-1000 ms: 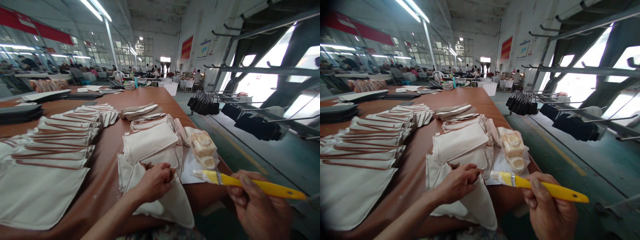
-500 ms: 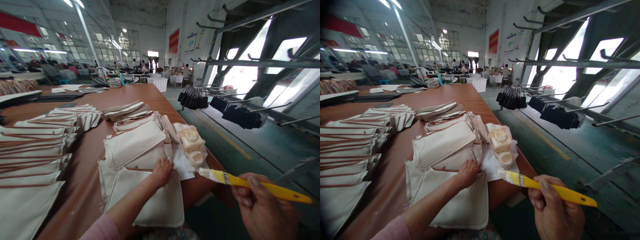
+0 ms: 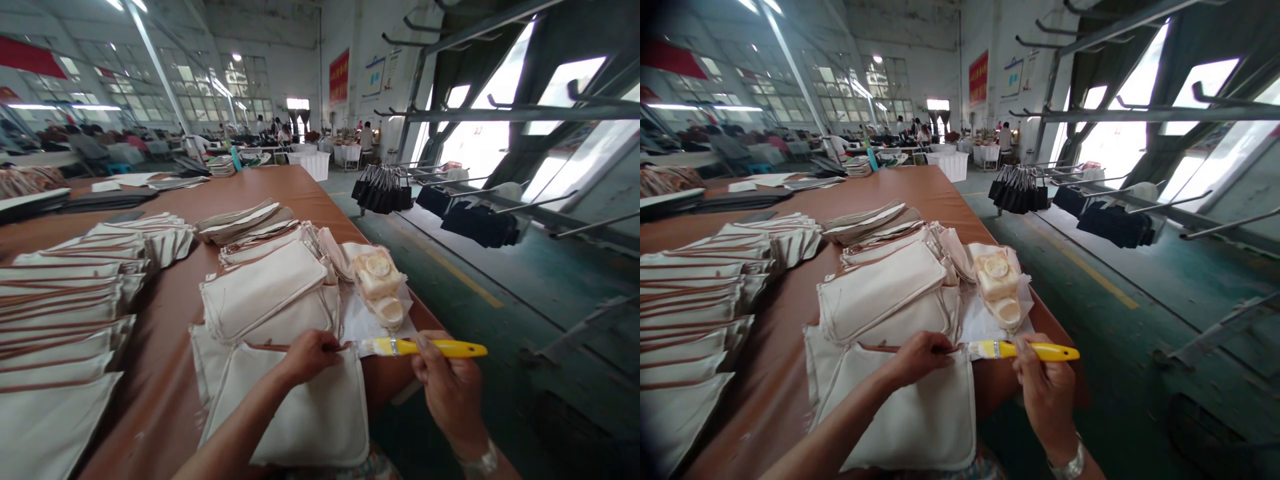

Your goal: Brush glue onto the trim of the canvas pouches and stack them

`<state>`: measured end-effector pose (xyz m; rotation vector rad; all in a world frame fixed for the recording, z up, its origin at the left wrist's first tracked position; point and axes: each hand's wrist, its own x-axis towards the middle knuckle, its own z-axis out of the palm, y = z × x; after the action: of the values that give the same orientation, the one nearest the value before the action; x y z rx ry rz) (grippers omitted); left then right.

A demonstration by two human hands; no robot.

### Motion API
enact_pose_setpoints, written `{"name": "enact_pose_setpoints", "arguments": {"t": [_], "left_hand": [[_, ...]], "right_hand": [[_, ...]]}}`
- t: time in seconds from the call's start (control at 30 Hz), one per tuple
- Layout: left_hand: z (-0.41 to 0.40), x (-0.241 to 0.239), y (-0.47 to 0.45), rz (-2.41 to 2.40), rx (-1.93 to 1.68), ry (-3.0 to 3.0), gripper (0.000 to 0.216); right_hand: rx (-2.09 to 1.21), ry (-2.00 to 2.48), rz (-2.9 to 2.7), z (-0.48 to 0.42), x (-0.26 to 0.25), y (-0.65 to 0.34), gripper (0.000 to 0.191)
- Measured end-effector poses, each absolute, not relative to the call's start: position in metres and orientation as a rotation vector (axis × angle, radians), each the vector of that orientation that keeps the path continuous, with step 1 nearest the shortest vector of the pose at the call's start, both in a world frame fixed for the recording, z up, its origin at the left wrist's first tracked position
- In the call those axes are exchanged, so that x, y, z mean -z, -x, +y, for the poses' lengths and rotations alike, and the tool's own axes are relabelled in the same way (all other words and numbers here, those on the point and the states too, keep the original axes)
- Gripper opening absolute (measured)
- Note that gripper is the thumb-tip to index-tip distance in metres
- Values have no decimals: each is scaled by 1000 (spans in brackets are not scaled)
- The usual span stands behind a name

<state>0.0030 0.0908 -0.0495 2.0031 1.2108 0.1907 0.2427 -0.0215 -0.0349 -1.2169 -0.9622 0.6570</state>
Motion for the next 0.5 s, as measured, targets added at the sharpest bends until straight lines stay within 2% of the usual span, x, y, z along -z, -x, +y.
{"name": "enact_pose_setpoints", "arguments": {"t": [0.3,0.5], "left_hand": [[69,37,16,931,-403,-1576,42],[60,35,22,876,-466,-1522,32]], "right_hand": [[-407,1272,-1297,2,34,-214,36],[-370,1280,-1305,-5,20,-213,30]]}}
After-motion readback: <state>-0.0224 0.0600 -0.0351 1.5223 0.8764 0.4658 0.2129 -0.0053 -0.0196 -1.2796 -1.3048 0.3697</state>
